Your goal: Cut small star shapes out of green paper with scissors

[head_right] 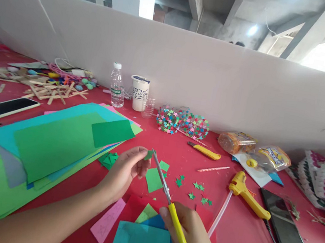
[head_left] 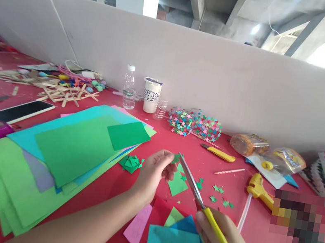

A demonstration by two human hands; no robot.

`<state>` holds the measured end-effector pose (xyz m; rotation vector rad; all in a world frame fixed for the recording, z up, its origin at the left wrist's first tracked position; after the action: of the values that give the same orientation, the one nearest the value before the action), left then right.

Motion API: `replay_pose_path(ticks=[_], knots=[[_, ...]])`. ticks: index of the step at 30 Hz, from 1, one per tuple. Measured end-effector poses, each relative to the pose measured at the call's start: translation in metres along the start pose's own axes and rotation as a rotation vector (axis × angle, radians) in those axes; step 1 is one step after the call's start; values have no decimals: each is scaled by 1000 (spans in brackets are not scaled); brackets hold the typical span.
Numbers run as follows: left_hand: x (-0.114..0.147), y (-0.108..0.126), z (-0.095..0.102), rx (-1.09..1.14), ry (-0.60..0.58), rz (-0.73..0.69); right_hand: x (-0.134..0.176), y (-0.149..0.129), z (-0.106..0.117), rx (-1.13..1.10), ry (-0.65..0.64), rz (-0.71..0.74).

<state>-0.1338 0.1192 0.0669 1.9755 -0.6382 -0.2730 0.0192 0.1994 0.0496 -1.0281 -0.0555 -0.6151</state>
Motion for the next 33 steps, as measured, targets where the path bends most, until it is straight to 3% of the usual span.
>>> replay_pose_path(ticks=[3,12,20,33], knots=[[1,-4,-6,-23,-76,30,-5,5,-3,26,9,19],[-1,6,3,-52,39,-68,-5,7,-4,16,-5,29],[2,14,1,-120,17,-144,7,-8,-1,-60,-33,73],[2,11,1,-109,11,-142,7,-5,-1,-80,-44,54]])
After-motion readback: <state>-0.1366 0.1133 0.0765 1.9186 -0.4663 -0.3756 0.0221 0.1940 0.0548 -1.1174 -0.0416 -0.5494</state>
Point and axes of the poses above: each hand's wrist, its own x-axis away from the middle knuckle, its own z-axis out of the back of the hand, y = z × x, the point moved 8 cm from there along -x, towards the middle knuckle, and after that the axes turned 6 degrees about y, right-handed, at the moved point
